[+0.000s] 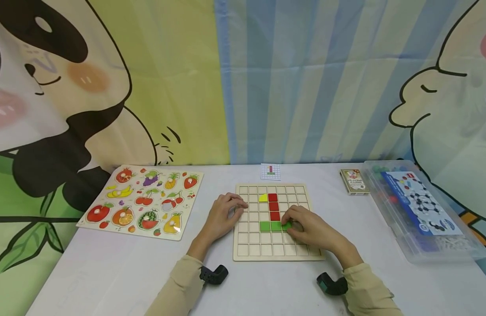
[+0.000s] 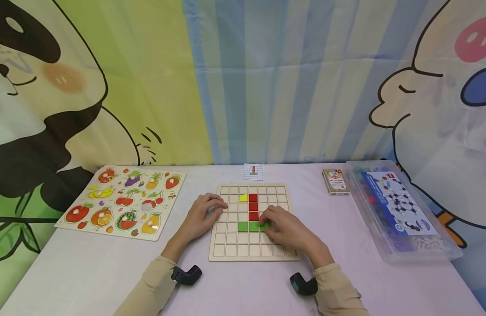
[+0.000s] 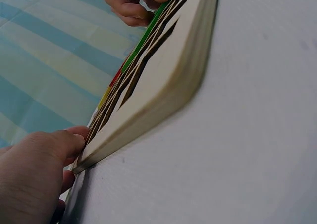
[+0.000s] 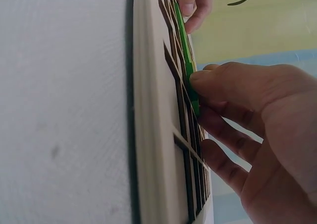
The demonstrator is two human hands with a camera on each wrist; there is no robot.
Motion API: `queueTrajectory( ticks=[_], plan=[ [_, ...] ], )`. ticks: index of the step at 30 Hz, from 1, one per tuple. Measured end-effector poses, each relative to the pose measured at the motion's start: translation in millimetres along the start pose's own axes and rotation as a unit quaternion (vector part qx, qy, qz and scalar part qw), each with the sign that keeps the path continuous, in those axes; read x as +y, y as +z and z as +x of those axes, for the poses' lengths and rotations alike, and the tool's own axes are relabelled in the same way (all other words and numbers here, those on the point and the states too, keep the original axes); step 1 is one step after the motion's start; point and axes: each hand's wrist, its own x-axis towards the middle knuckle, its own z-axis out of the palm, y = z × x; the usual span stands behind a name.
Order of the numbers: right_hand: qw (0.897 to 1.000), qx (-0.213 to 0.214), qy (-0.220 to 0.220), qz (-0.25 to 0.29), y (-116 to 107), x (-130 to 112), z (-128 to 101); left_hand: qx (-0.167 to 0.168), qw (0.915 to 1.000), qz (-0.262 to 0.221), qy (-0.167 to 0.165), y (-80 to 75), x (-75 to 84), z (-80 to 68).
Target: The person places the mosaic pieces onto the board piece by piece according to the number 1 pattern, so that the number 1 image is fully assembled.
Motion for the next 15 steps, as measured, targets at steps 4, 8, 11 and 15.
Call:
queueTrajectory(
  ticks=[4,8,11,15],
  plan=[
    [1.000,0.002,0.003,-0.005,-0.1,-0.6,-0.2,0.000,1.0000,-0.001,-0.001,-1.3,1.4,0.3],
    [1.000,0.004,0.000,-0.012,0.7,-1.1,0.0,-0.006,0.9999,-0.002,-0.012,-2.7,2.4,0.0],
    [1.000,0.005,0.000,-0.017,1.3,-1.7,0.0,-0.005,0.9999,-0.005,-0.013,-2.4,2.2,-0.3],
    [1.000,0.009,0.004,-0.028,1.9,-2.5,-0.2,-0.005,0.9999,-0.009,-0.014,-1.3,2.3,-0.1]
  ],
)
